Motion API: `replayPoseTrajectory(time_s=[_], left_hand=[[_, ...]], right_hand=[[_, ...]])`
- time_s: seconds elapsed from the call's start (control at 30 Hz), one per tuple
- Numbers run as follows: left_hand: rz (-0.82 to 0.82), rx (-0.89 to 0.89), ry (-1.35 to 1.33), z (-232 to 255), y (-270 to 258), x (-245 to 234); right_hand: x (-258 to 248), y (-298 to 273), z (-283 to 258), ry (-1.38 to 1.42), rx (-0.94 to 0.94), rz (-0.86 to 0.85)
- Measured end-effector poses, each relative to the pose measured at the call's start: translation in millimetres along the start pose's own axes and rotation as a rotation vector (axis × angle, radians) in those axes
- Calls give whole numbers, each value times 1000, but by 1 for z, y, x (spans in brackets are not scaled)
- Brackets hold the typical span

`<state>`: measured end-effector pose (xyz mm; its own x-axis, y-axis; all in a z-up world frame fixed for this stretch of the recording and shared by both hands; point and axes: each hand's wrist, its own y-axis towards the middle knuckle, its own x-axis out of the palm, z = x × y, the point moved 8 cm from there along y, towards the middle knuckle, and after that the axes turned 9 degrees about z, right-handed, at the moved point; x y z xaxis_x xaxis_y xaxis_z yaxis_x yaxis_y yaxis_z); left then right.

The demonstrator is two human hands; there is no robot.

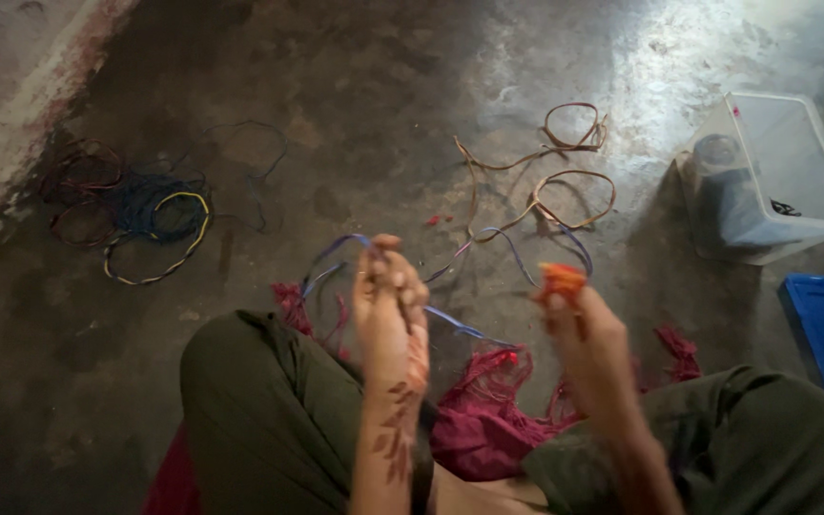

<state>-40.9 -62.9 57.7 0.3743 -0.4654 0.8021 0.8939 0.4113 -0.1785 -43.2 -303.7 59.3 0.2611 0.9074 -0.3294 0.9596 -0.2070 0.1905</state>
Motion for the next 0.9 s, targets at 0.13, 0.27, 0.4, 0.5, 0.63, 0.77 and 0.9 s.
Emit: replayPoseTrajectory(time_s=[0.13,0.27,0.4,0.5,0.63,0.77,0.9], left_hand=[[-158,51,105,-21,-18,28],[-116,-26,37,-20,-24,26],[-102,28,58,-15,-22,25],[-93,73,85,-6,-15,22],[-123,118,37,18,-1,14],[-79,34,176,1,-7,10],[-181,19,274,-24,-18,31]], right_hand=[[49,-28,-53,-92,-221,-83],[62,-42,-55,-282,-180,-102],[65,-39,-25,-241,-146,-201],[58,-31,9,-164,-39,-265],[26,-23,45,37,288,-22],[14,-15,8,143,164,77],[47,-12,-27,104,140,-39]])
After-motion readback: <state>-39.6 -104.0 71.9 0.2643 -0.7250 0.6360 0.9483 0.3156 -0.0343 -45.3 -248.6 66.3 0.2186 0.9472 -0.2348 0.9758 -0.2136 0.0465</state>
